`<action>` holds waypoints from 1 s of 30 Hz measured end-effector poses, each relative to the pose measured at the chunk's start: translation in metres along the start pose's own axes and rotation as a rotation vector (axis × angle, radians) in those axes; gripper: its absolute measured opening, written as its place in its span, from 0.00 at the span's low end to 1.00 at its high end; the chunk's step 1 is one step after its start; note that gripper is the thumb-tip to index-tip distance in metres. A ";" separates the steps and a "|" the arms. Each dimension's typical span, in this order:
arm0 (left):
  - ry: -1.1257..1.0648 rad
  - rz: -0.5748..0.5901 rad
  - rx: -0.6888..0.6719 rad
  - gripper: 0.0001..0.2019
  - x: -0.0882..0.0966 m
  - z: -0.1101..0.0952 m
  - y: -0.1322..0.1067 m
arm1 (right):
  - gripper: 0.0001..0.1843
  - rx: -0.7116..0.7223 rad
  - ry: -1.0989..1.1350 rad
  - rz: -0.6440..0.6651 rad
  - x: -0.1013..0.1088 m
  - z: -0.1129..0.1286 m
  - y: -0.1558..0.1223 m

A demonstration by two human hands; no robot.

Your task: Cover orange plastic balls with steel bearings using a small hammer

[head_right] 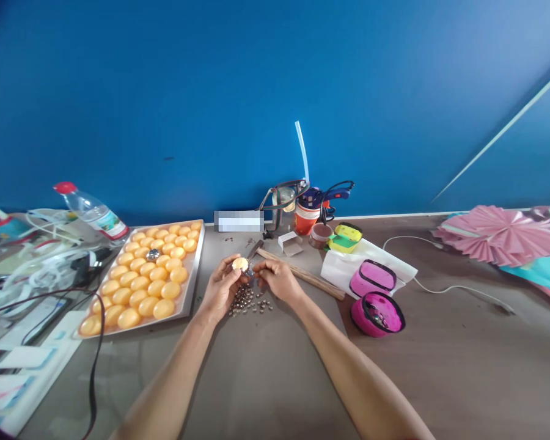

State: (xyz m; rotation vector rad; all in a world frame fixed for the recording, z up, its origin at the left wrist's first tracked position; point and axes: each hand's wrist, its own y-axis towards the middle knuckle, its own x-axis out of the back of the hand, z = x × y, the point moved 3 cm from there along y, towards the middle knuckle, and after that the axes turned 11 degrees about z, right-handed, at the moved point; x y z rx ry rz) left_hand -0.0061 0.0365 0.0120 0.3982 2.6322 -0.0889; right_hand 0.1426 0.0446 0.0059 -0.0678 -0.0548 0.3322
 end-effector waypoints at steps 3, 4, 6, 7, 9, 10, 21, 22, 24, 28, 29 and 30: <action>0.023 -0.013 0.003 0.21 0.001 0.000 0.000 | 0.09 0.061 -0.168 -0.039 0.000 0.004 -0.001; 0.029 -0.012 0.004 0.21 0.002 0.001 0.000 | 0.09 0.081 -0.203 -0.053 0.000 0.005 -0.001; 0.036 -0.009 0.007 0.21 0.003 0.001 0.001 | 0.10 0.104 -0.218 -0.074 0.000 0.006 -0.002; 0.035 -0.007 0.007 0.22 0.003 0.002 0.001 | 0.10 0.109 -0.205 -0.079 0.000 0.006 -0.002; 0.020 0.002 0.005 0.21 0.004 0.003 0.001 | 0.10 0.126 -0.178 -0.083 0.000 0.006 -0.003; 0.011 0.007 0.003 0.21 0.004 0.003 0.002 | 0.09 0.140 -0.179 -0.082 0.000 0.007 -0.004; -0.021 0.028 0.017 0.20 0.001 0.002 0.000 | 0.07 0.106 0.018 -0.039 0.001 0.003 -0.002; -0.024 0.029 0.018 0.20 0.001 0.003 0.000 | 0.08 0.109 0.041 -0.050 0.002 0.002 -0.002; -0.027 0.028 0.013 0.20 0.002 0.003 0.001 | 0.10 0.119 0.086 -0.067 0.003 0.002 -0.002; -0.028 0.032 0.005 0.20 0.003 0.004 0.001 | 0.09 0.126 0.131 -0.037 0.000 0.006 -0.003; -0.027 0.034 0.005 0.20 0.003 0.005 0.001 | 0.10 0.123 0.143 -0.022 -0.001 0.007 -0.003; -0.026 0.037 0.004 0.20 0.004 0.005 0.001 | 0.11 0.120 0.158 -0.008 -0.002 0.008 -0.004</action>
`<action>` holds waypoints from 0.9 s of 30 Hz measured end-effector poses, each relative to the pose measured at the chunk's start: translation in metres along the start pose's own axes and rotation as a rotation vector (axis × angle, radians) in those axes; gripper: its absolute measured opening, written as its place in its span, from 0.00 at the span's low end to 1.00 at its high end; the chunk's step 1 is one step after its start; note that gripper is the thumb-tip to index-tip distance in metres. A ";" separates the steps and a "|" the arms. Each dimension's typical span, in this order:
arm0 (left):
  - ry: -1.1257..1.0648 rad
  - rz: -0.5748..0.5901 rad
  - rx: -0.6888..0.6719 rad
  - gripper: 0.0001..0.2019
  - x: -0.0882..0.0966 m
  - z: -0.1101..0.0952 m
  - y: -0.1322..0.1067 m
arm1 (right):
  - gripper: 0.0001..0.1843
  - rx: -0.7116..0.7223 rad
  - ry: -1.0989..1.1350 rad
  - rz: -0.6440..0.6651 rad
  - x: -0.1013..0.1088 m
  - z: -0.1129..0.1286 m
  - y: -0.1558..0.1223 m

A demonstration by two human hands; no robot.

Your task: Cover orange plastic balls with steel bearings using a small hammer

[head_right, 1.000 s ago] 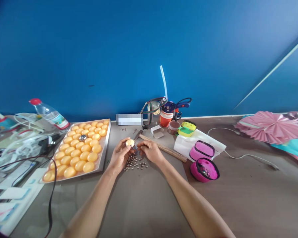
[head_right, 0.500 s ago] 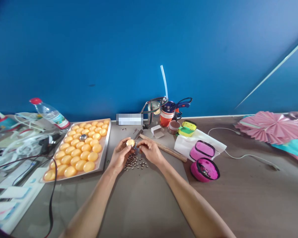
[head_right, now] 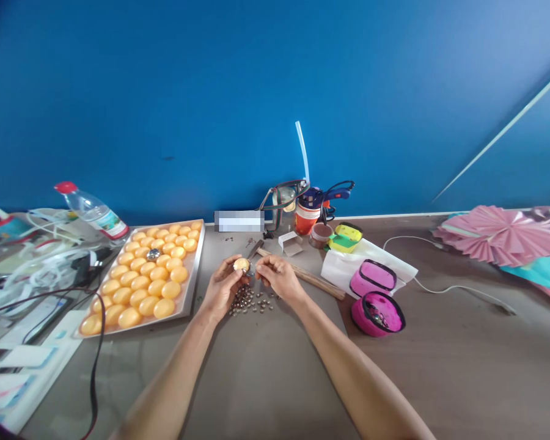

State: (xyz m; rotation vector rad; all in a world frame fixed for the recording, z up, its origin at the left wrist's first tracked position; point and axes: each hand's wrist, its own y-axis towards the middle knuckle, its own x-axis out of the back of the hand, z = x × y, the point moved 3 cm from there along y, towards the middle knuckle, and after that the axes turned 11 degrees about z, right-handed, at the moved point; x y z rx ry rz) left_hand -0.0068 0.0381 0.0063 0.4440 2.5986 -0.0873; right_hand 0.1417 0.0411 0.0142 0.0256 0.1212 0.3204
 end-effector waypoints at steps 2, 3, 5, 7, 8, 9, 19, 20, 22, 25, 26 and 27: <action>-0.001 -0.002 0.000 0.20 0.000 0.000 0.000 | 0.13 -0.006 0.044 0.002 -0.001 0.000 0.000; -0.004 -0.006 0.000 0.20 0.000 0.000 0.000 | 0.13 -0.006 0.075 -0.010 0.000 -0.001 0.000; -0.015 -0.009 0.004 0.19 -0.001 0.000 0.000 | 0.12 0.008 0.160 -0.052 0.002 -0.002 0.001; -0.024 -0.009 0.008 0.19 -0.002 0.001 0.000 | 0.12 0.028 0.255 -0.078 0.004 -0.003 0.001; -0.026 -0.008 0.009 0.19 -0.002 0.001 0.000 | 0.12 0.032 0.299 -0.071 0.004 -0.002 0.001; -0.027 -0.008 0.008 0.19 -0.002 0.001 0.000 | 0.12 0.029 0.335 -0.050 0.003 -0.002 0.001; -0.007 -0.004 0.005 0.18 -0.002 0.001 0.000 | 0.10 -0.005 0.261 0.072 -0.004 -0.003 0.000; -0.008 -0.002 0.005 0.18 -0.002 0.001 0.000 | 0.09 0.003 0.215 0.075 -0.005 -0.002 0.000; -0.008 -0.001 0.008 0.19 -0.002 0.002 0.001 | 0.09 0.023 0.105 0.064 -0.006 0.001 -0.001; -0.001 0.003 0.009 0.19 -0.001 0.004 0.001 | 0.07 0.024 -0.035 0.033 -0.006 0.004 -0.002; 0.004 0.006 0.010 0.19 -0.001 0.004 0.001 | 0.06 0.018 -0.066 0.025 -0.007 0.004 -0.002; 0.010 0.011 0.012 0.19 -0.001 0.004 0.000 | 0.06 0.011 -0.087 0.021 -0.007 0.004 -0.002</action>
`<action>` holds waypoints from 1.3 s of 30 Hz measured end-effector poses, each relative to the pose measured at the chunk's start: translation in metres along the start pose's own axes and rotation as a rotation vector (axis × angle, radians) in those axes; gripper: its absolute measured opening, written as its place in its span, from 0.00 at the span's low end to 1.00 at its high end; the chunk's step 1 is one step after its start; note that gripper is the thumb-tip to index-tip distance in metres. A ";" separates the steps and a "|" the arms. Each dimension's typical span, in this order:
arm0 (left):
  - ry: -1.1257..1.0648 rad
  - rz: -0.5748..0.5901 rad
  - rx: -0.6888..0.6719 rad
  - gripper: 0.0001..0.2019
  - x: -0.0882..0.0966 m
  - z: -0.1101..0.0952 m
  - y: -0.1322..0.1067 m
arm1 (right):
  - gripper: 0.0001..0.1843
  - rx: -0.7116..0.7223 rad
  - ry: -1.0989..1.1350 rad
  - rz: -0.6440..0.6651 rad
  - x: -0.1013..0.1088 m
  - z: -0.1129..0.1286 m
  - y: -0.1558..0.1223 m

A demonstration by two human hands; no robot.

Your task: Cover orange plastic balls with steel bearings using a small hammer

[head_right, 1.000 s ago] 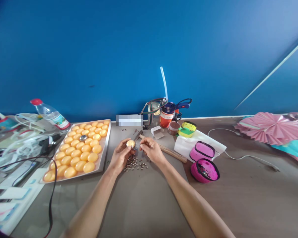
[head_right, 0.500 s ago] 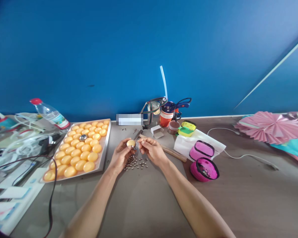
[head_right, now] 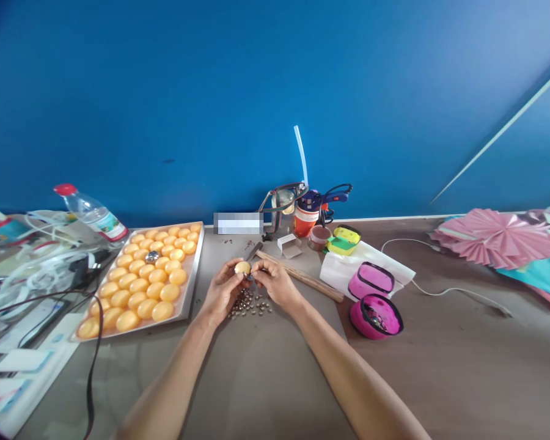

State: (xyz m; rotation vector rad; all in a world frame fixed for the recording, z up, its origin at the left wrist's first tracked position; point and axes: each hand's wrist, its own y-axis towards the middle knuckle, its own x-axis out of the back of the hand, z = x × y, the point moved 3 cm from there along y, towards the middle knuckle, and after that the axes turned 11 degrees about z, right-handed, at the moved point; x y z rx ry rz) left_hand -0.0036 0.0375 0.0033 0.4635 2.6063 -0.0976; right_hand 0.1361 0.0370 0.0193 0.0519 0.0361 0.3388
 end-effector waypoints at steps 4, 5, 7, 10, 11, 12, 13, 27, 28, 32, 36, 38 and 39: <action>0.014 0.022 0.008 0.19 -0.002 0.000 -0.001 | 0.06 -0.006 -0.029 0.013 -0.003 0.000 0.000; 0.017 0.027 0.006 0.18 -0.002 0.000 -0.001 | 0.06 -0.005 -0.024 0.017 -0.003 0.001 0.000; 0.026 0.032 0.001 0.19 -0.002 0.000 -0.001 | 0.07 -0.007 -0.010 0.025 -0.004 0.002 -0.001; 0.059 0.034 -0.008 0.19 0.000 0.002 -0.001 | 0.08 -0.030 0.006 0.050 -0.004 0.004 -0.001; 0.074 0.036 -0.015 0.20 0.000 0.003 -0.001 | 0.08 -0.038 0.009 0.057 -0.004 0.004 -0.002; 0.090 0.038 -0.023 0.20 0.001 0.004 -0.001 | 0.08 -0.044 0.013 0.062 -0.004 0.004 -0.002; 0.106 0.041 -0.030 0.21 0.001 0.004 -0.001 | 0.07 -0.049 0.019 0.065 -0.004 0.004 -0.002; 0.318 -0.007 0.000 0.22 -0.001 -0.001 -0.005 | 0.07 -0.084 0.027 -0.012 -0.003 -0.003 0.001; 0.328 -0.020 0.002 0.22 -0.001 -0.001 -0.006 | 0.07 -0.088 0.017 -0.015 -0.003 -0.004 0.001; 0.219 -0.009 0.003 0.22 -0.002 -0.001 -0.005 | 0.09 -0.073 0.122 0.031 -0.003 -0.006 0.002; 0.001 0.029 0.012 0.21 -0.004 -0.002 -0.003 | 0.11 -0.045 0.197 0.033 0.009 -0.006 0.002; -0.053 0.017 0.006 0.22 -0.003 -0.004 -0.002 | 0.11 -0.047 0.152 0.011 0.018 -0.008 0.003; -0.059 -0.001 0.002 0.22 -0.002 -0.005 -0.002 | 0.10 -0.053 0.106 0.006 0.022 -0.009 0.004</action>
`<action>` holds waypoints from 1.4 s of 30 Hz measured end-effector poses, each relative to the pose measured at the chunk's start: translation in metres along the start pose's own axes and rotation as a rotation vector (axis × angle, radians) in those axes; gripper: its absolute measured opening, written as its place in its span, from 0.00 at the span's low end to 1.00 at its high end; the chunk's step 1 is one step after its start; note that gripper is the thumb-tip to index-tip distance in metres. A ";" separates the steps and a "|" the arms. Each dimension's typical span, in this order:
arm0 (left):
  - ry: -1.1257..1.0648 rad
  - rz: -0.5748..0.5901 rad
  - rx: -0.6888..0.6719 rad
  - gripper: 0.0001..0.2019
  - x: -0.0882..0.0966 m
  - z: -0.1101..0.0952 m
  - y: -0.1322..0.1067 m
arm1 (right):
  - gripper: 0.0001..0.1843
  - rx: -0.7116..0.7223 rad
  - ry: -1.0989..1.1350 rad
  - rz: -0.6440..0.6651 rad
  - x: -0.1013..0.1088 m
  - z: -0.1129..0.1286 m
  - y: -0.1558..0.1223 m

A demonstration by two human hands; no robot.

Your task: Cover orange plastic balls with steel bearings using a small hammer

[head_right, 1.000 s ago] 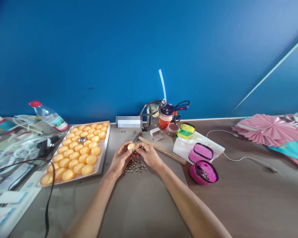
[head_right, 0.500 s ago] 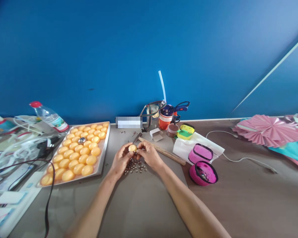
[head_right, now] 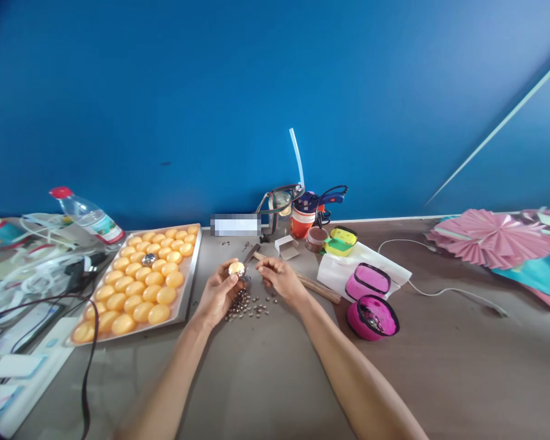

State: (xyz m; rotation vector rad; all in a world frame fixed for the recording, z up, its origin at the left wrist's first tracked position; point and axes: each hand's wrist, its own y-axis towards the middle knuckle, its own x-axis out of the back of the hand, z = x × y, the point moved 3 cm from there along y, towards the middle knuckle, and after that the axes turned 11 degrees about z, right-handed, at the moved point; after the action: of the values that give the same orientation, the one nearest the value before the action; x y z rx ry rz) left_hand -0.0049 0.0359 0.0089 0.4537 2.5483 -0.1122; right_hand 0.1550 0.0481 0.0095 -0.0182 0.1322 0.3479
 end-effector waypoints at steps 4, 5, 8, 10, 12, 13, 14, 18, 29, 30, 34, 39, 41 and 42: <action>0.029 -0.079 -0.016 0.21 0.004 -0.001 0.001 | 0.06 -0.018 -0.293 0.064 0.009 -0.002 0.002; 0.038 -0.087 -0.026 0.20 0.005 -0.001 0.001 | 0.05 -0.013 -0.362 0.086 0.009 -0.002 0.001; 0.063 -0.112 -0.068 0.19 0.008 -0.001 0.003 | 0.06 -0.019 -0.495 0.169 0.005 -0.001 -0.001; 0.077 -0.137 -0.091 0.19 0.009 -0.001 0.003 | 0.08 -0.030 -0.557 0.248 0.000 -0.001 -0.002; 0.084 -0.150 -0.099 0.18 0.010 -0.002 0.004 | 0.10 -0.018 -0.629 0.316 -0.004 0.000 -0.004; 0.085 -0.151 -0.101 0.18 0.010 -0.002 0.004 | 0.11 -0.010 -0.669 0.334 -0.006 0.000 -0.005; 0.084 -0.149 -0.101 0.18 0.010 -0.002 0.004 | 0.12 -0.004 -0.708 0.349 -0.008 0.001 -0.006; 0.082 -0.146 -0.106 0.18 0.009 -0.001 0.004 | 0.14 -0.014 -0.871 0.433 -0.015 0.001 -0.009; 0.053 -0.106 -0.082 0.18 0.007 0.000 0.003 | 0.06 0.003 -0.606 0.250 -0.007 -0.001 -0.003; 0.049 -0.098 -0.076 0.19 0.008 0.000 0.003 | 0.04 -0.008 -0.495 0.192 -0.004 -0.001 -0.001; 0.036 -0.057 -0.021 0.20 0.007 0.001 0.002 | 0.06 0.011 -0.108 0.054 0.002 -0.002 0.001; -0.008 -0.024 0.027 0.21 0.000 0.001 0.001 | 0.08 0.029 0.052 0.073 -0.008 0.000 -0.001; -0.012 -0.022 0.028 0.21 -0.001 0.001 0.001 | 0.08 0.035 0.049 0.069 -0.012 0.001 -0.002; -0.006 -0.020 0.031 0.21 -0.001 0.001 0.001 | 0.07 0.043 0.037 0.067 -0.014 0.002 -0.002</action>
State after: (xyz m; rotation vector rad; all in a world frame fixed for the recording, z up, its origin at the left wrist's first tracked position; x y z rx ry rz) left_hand -0.0030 0.0362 0.0089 0.4399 2.5490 -0.1607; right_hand 0.1427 0.0418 0.0136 0.0219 0.1770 0.4114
